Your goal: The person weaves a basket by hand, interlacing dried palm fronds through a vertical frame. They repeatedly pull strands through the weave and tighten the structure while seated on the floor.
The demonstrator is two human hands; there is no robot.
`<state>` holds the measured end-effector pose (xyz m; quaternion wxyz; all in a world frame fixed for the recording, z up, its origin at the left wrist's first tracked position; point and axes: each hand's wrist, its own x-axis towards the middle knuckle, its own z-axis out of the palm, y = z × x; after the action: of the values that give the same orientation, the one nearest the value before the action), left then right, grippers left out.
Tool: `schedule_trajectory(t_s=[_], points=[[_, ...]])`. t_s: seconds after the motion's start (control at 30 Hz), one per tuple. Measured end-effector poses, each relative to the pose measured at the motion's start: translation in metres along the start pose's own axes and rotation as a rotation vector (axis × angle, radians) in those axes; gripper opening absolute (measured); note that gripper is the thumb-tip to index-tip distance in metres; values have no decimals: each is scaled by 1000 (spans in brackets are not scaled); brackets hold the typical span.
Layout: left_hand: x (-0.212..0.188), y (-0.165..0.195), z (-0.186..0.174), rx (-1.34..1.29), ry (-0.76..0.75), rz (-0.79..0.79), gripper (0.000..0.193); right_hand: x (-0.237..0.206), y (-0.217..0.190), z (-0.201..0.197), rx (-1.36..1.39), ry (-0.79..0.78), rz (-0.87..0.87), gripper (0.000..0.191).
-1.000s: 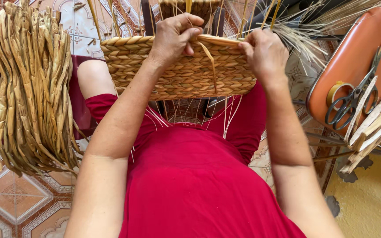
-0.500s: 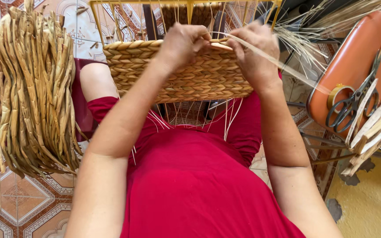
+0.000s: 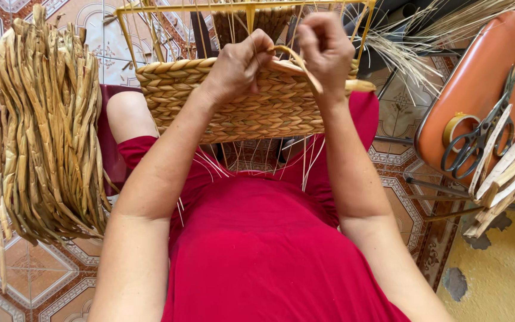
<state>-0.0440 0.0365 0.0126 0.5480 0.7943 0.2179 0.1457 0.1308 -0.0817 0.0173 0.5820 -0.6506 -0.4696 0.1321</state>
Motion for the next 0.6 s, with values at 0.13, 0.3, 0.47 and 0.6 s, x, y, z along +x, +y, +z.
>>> schedule_trajectory(t_s=[0.13,0.3,0.47,0.6], points=[[19,0,0,75,-43,-217,6,-21,-14,-12,847,-63,649,8],[40,-1,21,617,39,-50,8,-22,-32,-29,159,-221,325,18],[20,12,6,-1,-132,-237,18,-8,-30,-48,-692,-387,72,21],[13,27,1,4,-43,-220,20,-11,-21,-57,-673,-401,50,18]])
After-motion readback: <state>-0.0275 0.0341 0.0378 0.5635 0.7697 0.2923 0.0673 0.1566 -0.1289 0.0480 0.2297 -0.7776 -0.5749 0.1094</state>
